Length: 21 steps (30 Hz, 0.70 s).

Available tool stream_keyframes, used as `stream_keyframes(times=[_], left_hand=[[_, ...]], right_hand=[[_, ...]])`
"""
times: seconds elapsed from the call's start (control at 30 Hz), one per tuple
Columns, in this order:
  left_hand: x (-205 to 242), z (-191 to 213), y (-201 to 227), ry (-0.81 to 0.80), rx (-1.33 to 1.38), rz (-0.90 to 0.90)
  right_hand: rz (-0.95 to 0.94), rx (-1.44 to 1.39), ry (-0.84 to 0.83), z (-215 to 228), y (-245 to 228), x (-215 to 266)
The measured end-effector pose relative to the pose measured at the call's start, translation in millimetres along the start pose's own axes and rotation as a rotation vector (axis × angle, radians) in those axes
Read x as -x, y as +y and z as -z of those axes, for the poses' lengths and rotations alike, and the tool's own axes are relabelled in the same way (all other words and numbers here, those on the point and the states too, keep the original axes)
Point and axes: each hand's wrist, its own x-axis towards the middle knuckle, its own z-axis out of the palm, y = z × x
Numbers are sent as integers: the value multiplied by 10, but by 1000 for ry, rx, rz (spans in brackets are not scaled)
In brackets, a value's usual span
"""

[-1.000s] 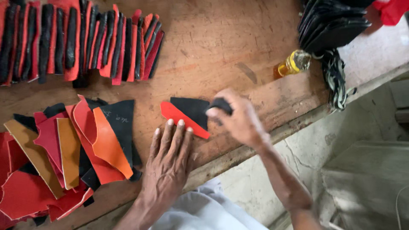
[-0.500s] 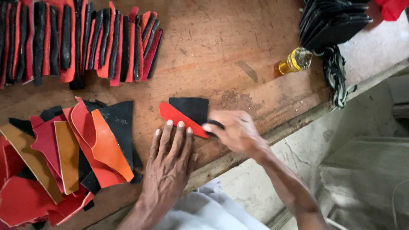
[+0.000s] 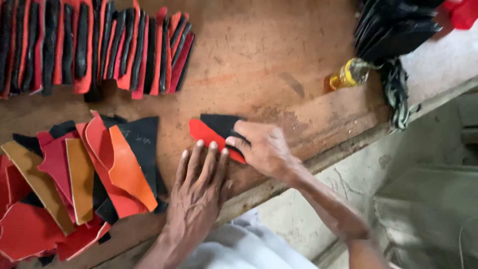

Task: The person repeatedly picks up red and black leather pieces, aligns them, and places them into a growing stack on the table. The person occasionally rubs the pieces together before stacking them.

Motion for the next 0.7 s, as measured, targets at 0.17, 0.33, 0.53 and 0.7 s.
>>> stream_keyframes(times=[0.17, 0.33, 0.53, 0.7], left_hand=[[-12, -9, -13, -16, 28, -4], [43, 2, -31, 18, 60, -11], [134, 133, -48, 117, 162, -44], [481, 459, -33, 256, 313, -115]], right_hand=[[84, 150, -154, 212, 169, 84], [103, 286, 111, 381, 413, -157], [196, 131, 91, -68, 101, -59], [-223, -567, -116, -242, 1, -273]])
